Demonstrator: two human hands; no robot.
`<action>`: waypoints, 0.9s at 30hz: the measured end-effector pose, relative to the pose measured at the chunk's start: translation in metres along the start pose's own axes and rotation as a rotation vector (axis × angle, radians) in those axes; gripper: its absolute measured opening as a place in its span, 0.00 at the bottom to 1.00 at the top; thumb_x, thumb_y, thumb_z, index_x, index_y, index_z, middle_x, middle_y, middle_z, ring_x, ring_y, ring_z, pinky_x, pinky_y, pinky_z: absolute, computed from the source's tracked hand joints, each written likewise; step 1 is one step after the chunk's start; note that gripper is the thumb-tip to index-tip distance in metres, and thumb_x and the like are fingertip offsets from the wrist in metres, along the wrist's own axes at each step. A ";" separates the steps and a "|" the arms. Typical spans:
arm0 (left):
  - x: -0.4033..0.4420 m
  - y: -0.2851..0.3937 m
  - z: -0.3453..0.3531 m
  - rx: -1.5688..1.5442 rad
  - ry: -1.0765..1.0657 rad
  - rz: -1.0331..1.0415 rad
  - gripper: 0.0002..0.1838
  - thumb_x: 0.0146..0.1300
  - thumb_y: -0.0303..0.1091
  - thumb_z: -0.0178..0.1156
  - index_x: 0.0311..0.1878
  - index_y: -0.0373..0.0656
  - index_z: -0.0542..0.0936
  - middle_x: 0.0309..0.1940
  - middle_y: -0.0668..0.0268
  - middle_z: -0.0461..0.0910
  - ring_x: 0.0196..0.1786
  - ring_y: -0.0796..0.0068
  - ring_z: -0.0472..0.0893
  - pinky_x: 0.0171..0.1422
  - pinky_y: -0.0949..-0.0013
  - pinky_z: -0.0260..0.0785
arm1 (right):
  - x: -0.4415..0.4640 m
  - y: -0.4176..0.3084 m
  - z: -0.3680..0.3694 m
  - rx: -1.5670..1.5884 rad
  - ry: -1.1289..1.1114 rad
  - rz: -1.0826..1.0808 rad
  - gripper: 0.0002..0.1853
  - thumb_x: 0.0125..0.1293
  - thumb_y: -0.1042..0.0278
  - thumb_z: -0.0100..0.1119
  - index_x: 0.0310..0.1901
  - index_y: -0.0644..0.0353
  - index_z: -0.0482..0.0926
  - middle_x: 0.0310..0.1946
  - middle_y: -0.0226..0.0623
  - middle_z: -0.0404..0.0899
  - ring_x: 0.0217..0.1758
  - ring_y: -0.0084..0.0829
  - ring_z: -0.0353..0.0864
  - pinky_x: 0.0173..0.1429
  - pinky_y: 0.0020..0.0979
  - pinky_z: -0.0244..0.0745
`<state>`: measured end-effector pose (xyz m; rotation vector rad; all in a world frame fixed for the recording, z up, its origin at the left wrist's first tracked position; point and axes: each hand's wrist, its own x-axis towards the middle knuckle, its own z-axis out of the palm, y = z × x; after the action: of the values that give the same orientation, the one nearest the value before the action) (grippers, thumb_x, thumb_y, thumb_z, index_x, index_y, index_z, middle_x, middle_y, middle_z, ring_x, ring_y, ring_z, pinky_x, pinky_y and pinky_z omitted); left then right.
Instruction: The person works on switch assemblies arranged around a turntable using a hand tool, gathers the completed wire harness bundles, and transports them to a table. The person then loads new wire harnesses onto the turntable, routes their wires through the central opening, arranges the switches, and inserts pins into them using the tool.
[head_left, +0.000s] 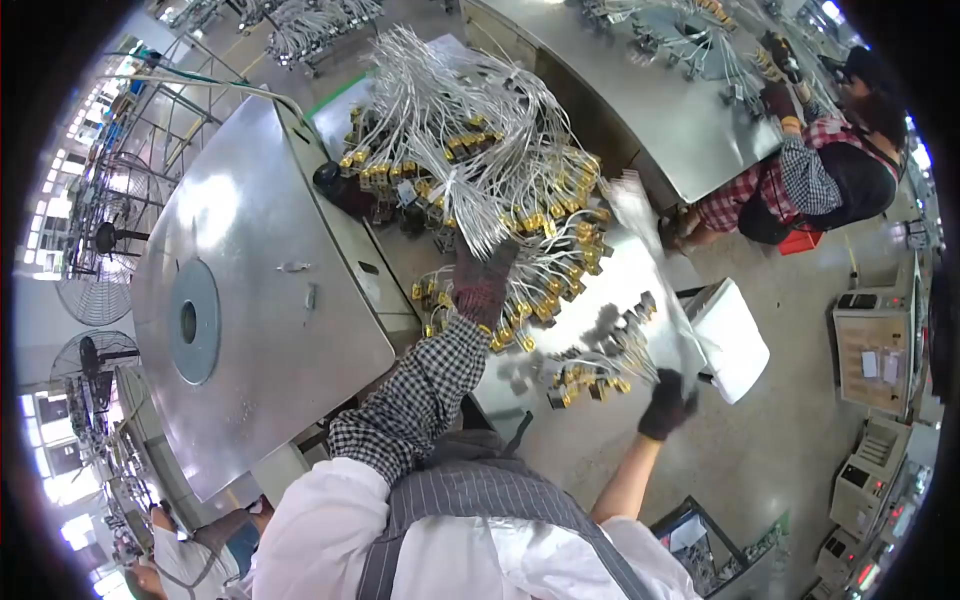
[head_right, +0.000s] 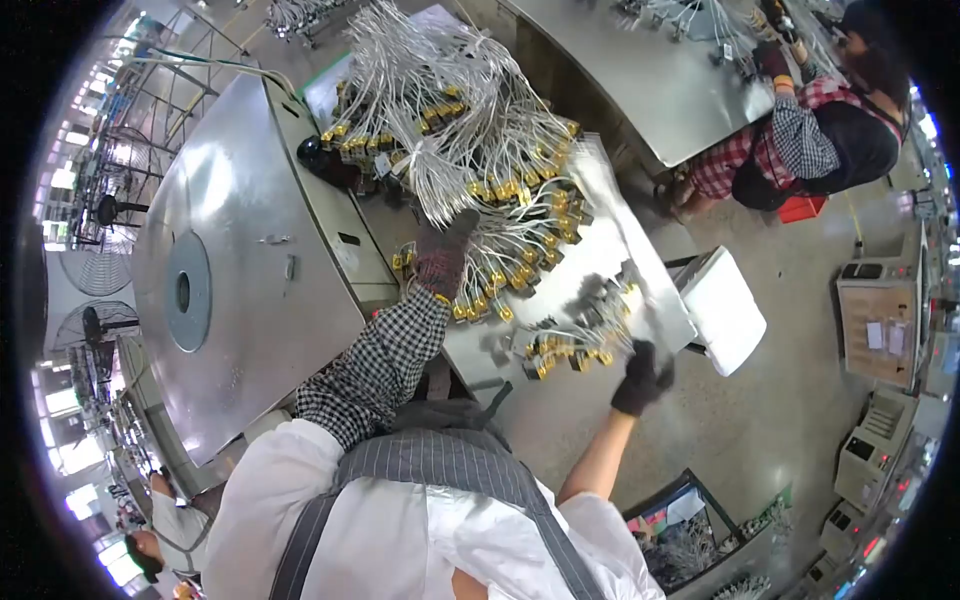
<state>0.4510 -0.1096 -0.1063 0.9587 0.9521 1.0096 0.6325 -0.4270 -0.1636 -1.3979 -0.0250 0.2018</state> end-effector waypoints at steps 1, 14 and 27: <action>-0.006 0.004 0.003 0.060 0.016 0.049 0.29 0.61 0.34 0.67 0.63 0.35 0.69 0.54 0.53 0.79 0.53 0.66 0.80 0.54 0.62 0.75 | -0.017 -0.024 -0.011 0.046 0.077 -0.052 0.17 0.63 0.73 0.60 0.53 0.65 0.72 0.34 0.48 0.84 0.33 0.34 0.82 0.35 0.29 0.74; -0.126 0.017 0.001 0.793 -0.466 0.284 0.46 0.59 0.38 0.68 0.73 0.33 0.52 0.69 0.42 0.58 0.71 0.46 0.62 0.73 0.54 0.57 | -0.103 -0.091 -0.160 -0.734 0.581 -0.308 0.15 0.64 0.68 0.63 0.47 0.71 0.81 0.35 0.40 0.83 0.31 0.25 0.76 0.34 0.25 0.71; -0.035 0.003 -0.015 0.348 -0.649 -0.150 0.42 0.48 0.33 0.75 0.67 0.38 0.66 0.63 0.59 0.72 0.66 0.64 0.71 0.71 0.64 0.63 | -0.112 -0.093 -0.092 -0.208 0.658 -0.132 0.14 0.64 0.58 0.66 0.40 0.61 0.80 0.21 0.34 0.77 0.17 0.24 0.73 0.20 0.24 0.59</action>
<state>0.4280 -0.1391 -0.1015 1.3710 0.6390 0.3564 0.5466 -0.5488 -0.0776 -1.6072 0.4148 -0.3853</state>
